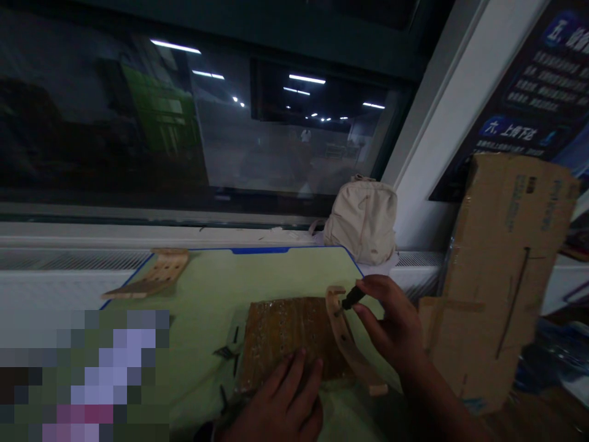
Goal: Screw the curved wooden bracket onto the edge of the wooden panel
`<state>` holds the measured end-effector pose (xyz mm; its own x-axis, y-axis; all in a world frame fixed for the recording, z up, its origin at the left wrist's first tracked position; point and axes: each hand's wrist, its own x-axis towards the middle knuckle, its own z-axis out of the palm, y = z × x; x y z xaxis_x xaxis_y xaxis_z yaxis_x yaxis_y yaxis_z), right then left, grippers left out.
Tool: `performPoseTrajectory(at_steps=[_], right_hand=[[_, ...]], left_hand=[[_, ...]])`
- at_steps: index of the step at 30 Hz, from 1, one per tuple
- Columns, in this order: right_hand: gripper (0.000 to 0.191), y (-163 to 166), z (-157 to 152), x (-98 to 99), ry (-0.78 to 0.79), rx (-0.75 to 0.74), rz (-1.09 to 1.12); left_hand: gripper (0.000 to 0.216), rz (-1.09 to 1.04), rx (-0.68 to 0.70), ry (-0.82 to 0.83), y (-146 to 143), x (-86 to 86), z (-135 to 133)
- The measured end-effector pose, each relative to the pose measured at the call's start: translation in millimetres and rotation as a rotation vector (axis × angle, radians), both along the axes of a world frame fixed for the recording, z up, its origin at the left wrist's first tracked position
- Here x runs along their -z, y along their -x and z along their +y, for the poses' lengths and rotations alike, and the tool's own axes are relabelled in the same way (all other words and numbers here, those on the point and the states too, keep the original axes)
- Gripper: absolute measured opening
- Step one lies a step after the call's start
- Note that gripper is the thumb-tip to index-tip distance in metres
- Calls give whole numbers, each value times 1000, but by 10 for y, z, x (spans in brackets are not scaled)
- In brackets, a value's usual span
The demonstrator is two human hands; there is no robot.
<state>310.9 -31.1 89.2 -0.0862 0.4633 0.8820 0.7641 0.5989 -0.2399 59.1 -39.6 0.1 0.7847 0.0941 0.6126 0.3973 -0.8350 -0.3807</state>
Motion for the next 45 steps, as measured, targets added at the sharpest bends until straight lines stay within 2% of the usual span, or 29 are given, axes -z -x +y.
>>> performPoseTrajectory(at_steps=[4, 8, 12, 15, 18, 22, 26, 29, 31, 33, 36, 40, 42, 45], right_hand=[[32, 73, -24, 15, 40, -54, 45], [18, -19, 22, 71, 19, 68, 145], [17, -41, -23, -33, -77, 76, 19], [23, 38, -84, -89, -48, 17, -69], [27, 72, -82, -42, 3, -16, -83], [15, -49, 14, 52, -29, 119, 56], [5, -170, 76, 46, -32, 210, 34], [11, -137, 57, 53, 2, 123, 38], [19, -83, 40, 83, 81, 10, 66], [21, -44, 39, 117, 114, -36, 95], [15, -64, 80, 154, 80, 33, 166], [18, -166, 152, 179, 47, 132, 189], [19, -174, 156, 187, 37, 114, 152], [23, -89, 119, 202, 91, -6, 158]], left_hand=[[19, -5, -8, -3, -8, 12, 11], [15, -40, 0, -29, -9, 85, 57], [19, 22, -11, -46, 17, 115, 66], [22, 40, -19, -35, 37, 77, 51], [21, 27, -21, -46, 26, 39, 47], [19, -76, -27, -118, -57, 107, 76], [29, -195, -109, -127, -137, 252, 121], [31, -189, -116, -111, -143, 294, 136], [31, -199, -124, -107, -124, 267, 130], [27, -153, -107, -124, -93, 209, 112], [21, -44, -53, -129, -49, 120, 83], [23, -68, -50, -114, -35, 104, 86], [25, -80, -58, -127, -39, 116, 98], [25, -41, -48, -126, -32, 91, 90]])
